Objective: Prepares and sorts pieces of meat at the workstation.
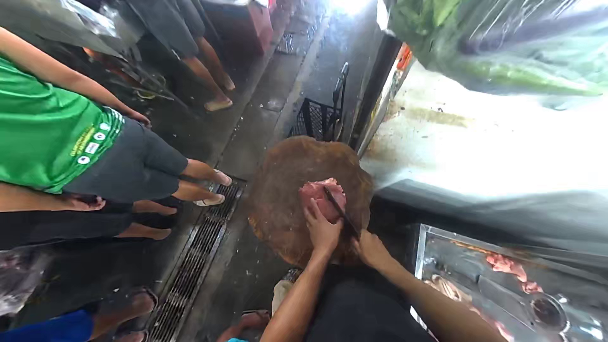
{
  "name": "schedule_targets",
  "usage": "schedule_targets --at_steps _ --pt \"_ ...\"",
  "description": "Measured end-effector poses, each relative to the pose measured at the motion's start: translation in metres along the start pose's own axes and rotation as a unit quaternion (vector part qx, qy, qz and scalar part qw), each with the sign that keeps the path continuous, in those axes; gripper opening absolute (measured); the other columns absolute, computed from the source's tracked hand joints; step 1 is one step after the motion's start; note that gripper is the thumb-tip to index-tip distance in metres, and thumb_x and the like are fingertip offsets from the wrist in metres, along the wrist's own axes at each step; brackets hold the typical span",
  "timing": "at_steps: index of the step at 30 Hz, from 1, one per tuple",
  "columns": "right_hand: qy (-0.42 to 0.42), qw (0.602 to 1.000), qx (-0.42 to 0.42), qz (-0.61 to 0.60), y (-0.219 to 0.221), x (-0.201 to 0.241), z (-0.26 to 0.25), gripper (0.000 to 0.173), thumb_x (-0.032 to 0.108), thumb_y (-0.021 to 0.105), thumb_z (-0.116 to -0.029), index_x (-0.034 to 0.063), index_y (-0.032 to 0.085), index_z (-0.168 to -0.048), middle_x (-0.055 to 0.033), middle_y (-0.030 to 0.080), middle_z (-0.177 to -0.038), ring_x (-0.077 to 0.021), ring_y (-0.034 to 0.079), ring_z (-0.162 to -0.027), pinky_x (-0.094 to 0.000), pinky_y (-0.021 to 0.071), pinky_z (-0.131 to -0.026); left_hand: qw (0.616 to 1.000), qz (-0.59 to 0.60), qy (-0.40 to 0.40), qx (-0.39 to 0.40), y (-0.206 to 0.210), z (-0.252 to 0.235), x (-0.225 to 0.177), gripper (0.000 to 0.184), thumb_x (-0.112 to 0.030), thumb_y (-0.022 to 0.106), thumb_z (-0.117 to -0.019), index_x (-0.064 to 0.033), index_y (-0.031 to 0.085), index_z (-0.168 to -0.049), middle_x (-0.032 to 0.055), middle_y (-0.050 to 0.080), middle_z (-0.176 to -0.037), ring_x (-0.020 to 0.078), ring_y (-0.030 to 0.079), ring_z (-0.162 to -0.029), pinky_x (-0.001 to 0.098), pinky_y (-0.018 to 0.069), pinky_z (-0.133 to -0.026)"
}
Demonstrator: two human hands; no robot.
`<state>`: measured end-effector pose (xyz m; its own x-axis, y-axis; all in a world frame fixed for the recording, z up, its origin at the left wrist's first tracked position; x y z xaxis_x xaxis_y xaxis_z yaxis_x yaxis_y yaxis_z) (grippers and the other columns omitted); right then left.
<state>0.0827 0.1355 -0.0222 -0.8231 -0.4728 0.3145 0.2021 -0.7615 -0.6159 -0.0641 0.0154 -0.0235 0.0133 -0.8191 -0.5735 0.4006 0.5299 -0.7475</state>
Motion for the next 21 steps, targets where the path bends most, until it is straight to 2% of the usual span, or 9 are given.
schedule_targets --at_steps 1,2,4,6,8,11,16,18,21 --pt "0.000 1.000 0.004 0.001 0.003 -0.005 0.000 0.047 0.046 0.055 -0.1021 0.0026 0.064 -0.119 -0.0198 0.072 -0.107 -0.0365 0.072 -0.102 -0.0583 0.0579 -0.087 0.999 -0.030 -0.006 -0.010 0.008 -0.005 -0.004 0.129 -0.051 0.087 -0.0682 -0.0193 0.011 -0.167 0.0258 0.012 -0.168 0.0491 0.048 -0.135 0.0597 0.0544 -0.095" --pt "0.001 1.000 0.012 -0.002 0.006 -0.014 0.004 0.046 0.046 0.055 -0.1015 0.0031 0.065 -0.115 -0.0191 0.072 -0.104 -0.0358 0.072 -0.100 -0.0581 0.0582 -0.085 0.998 -0.058 -0.017 -0.023 0.013 -0.008 -0.002 0.128 -0.053 0.086 -0.0671 -0.0222 0.012 -0.167 0.0256 0.012 -0.168 0.0488 0.051 -0.131 0.0590 0.0564 -0.089" --pt "0.000 0.999 0.035 -0.003 -0.004 -0.030 0.012 0.043 0.045 0.057 -0.1004 0.0031 0.066 -0.107 -0.0187 0.071 -0.098 -0.0355 0.072 -0.093 -0.0592 0.0574 -0.082 0.996 -0.070 -0.031 -0.044 0.008 -0.029 0.000 0.125 -0.051 0.087 -0.0653 -0.0228 0.018 -0.166 0.0258 0.026 -0.163 0.0468 0.054 -0.127 0.0590 0.0568 -0.089" --pt "0.006 0.998 0.061 0.003 -0.024 -0.047 0.021 0.045 0.046 0.058 -0.1002 0.0025 0.066 -0.104 -0.0192 0.070 -0.095 -0.0358 0.071 -0.089 -0.0594 0.0570 -0.078 0.997 -0.048 -0.037 -0.039 -0.010 -0.054 0.006 0.119 -0.044 0.088 -0.0641 -0.0215 0.026 -0.164 0.0265 0.040 -0.153 0.0465 0.055 -0.125 0.0618 0.0546 -0.092" --pt "0.017 0.998 0.059 0.001 -0.032 -0.071 0.023 0.047 0.050 0.060 -0.0993 0.0039 0.066 -0.104 -0.0172 0.069 -0.091 -0.0332 0.070 -0.083 -0.0564 0.0573 -0.074 0.998 -0.038 -0.014 0.039 -0.021 -0.074 0.026 0.118 -0.041 0.089 -0.0654 -0.0233 0.026 -0.163 0.0275 0.043 -0.150 0.0460 0.057 -0.123 0.0629 0.0535 -0.095" --pt "0.026 0.999 -0.003 -0.032 -0.040 -0.080 0.015 0.044 0.050 0.063 -0.0973 0.0065 0.067 -0.104 -0.0141 0.069 -0.090 -0.0307 0.069 -0.082 -0.0552 0.0565 -0.075 0.988 -0.041 0.041 0.140 -0.031 -0.088 0.037 0.121 -0.039 0.089 -0.0646 -0.0274 0.022 -0.164 0.0261 0.044 -0.150 0.0404 0.061 -0.121 0.0587 0.0550 -0.096" --pt "0.024 0.994 -0.037 -0.097 -0.051 -0.054 0.024 0.038 0.049 0.064 -0.0974 0.0113 0.065 -0.104 -0.0086 0.066 -0.083 -0.0242 0.066 -0.073 -0.0494 0.0558 -0.068 0.993 -0.072 0.015 0.097 -0.023 -0.079 0.032 0.123 -0.047 0.087 -0.0632 -0.0268 0.021 -0.164 0.0267 0.045 -0.148 0.0406 0.065 -0.112 0.0579 0.0570 -0.089" --pt "0.001 0.993 -0.061 -0.102 -0.066 -0.030 0.031 0.041 0.051 0.062 -0.0983 0.0115 0.066 -0.108 -0.0087 0.067 -0.086 -0.0251 0.067 -0.079 -0.0509 0.0561 -0.073 0.995 -0.066 0.007 0.080 -0.022 -0.080 0.031 0.122 -0.048 0.087 -0.0633 -0.0267 0.022 -0.164 0.0271 0.046 -0.147 0.0407 0.064 -0.112 0.0582 0.0568 -0.089" --pt "-0.078 0.983 -0.118 -0.117 -0.118 0.039 0.059 0.047 0.050 0.054 -0.1023 0.0080 0.064 -0.120 -0.0119 0.068 -0.091 -0.0281 0.069 -0.084 -0.0527 0.0570 -0.079 0.993 -0.078 0.007 0.092 -0.025 -0.079 0.030 0.123 -0.047 0.087 -0.0630 -0.0274 0.021 -0.164 0.0263 0.046 -0.147 0.0394 0.064 -0.112 0.0567 0.0572 -0.089"
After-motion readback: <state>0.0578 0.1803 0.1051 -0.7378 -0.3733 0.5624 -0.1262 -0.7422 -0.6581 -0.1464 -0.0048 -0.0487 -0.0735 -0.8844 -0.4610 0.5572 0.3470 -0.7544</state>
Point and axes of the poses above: each hand's wrist, its own z-axis away from the middle knuckle, its own y-axis out of the palm, x = y × z, the point moved 7 cm from there along -z, towards the middle knuckle
